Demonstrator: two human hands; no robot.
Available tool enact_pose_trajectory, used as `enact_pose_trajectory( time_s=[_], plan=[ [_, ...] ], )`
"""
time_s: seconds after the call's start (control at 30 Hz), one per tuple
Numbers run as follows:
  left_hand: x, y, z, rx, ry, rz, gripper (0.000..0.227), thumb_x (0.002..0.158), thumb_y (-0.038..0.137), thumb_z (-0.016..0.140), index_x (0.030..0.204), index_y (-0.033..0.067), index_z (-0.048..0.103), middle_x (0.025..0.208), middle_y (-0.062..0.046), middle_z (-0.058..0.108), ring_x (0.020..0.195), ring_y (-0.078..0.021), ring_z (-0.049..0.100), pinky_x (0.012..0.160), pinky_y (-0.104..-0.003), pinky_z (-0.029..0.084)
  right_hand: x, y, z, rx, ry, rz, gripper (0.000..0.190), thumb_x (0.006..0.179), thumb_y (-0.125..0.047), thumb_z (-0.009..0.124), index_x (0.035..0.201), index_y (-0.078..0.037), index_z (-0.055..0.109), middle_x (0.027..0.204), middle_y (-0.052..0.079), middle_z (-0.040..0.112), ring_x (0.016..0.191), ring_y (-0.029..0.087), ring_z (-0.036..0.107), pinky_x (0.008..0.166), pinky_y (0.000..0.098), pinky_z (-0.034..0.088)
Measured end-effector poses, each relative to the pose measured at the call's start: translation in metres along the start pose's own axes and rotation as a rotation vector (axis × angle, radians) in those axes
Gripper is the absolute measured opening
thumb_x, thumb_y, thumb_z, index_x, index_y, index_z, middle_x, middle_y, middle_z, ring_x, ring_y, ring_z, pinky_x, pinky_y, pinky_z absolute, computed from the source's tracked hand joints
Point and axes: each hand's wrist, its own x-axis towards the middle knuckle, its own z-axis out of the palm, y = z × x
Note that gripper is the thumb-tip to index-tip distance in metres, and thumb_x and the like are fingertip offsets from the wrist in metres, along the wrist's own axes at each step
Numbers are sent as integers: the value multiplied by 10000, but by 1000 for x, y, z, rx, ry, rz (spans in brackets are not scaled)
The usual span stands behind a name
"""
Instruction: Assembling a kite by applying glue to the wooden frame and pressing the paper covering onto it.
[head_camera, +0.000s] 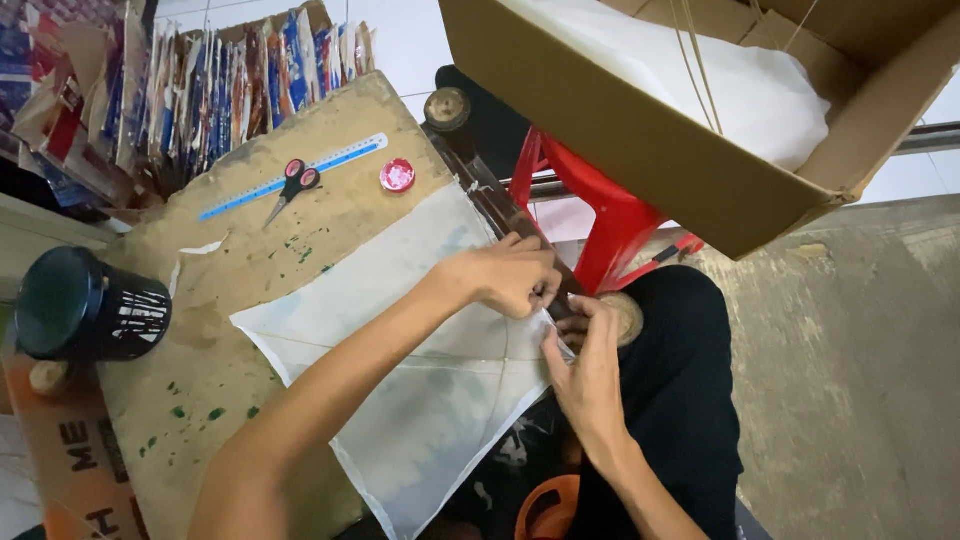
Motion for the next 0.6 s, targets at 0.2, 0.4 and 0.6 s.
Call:
enact_pose_trajectory(
  time_s=[0.2,0.4,0.6],
  plan=[
    [-4,2,-2,5,40,33,76,846,265,569,831,244,641,947,-21,589,1085,-288,529,1033,-467,376,5,5,4,7,-18,40,403,948,3,631,1320,27,476,1173,231,518,1014,380,716,826,397,630],
    [-9,-6,2,-33,102,80,55,900,299,599,885,250,619,962,-25,597,1082,-300,529,1042,-493,371,7,2,5,-2,-30,32,419,936,47,616,1325,32,461,1160,243,507,1008,414,713,822,427,626],
    [-12,-7,2,-71,101,95,36,956,289,622,932,265,630,996,-22,598,1076,-302,520,1022,-478,371,6,10,10,-15,-26,26,428,926,71,606,1325,-1,469,1181,219,483,954,394,714,803,429,620]
  ],
)
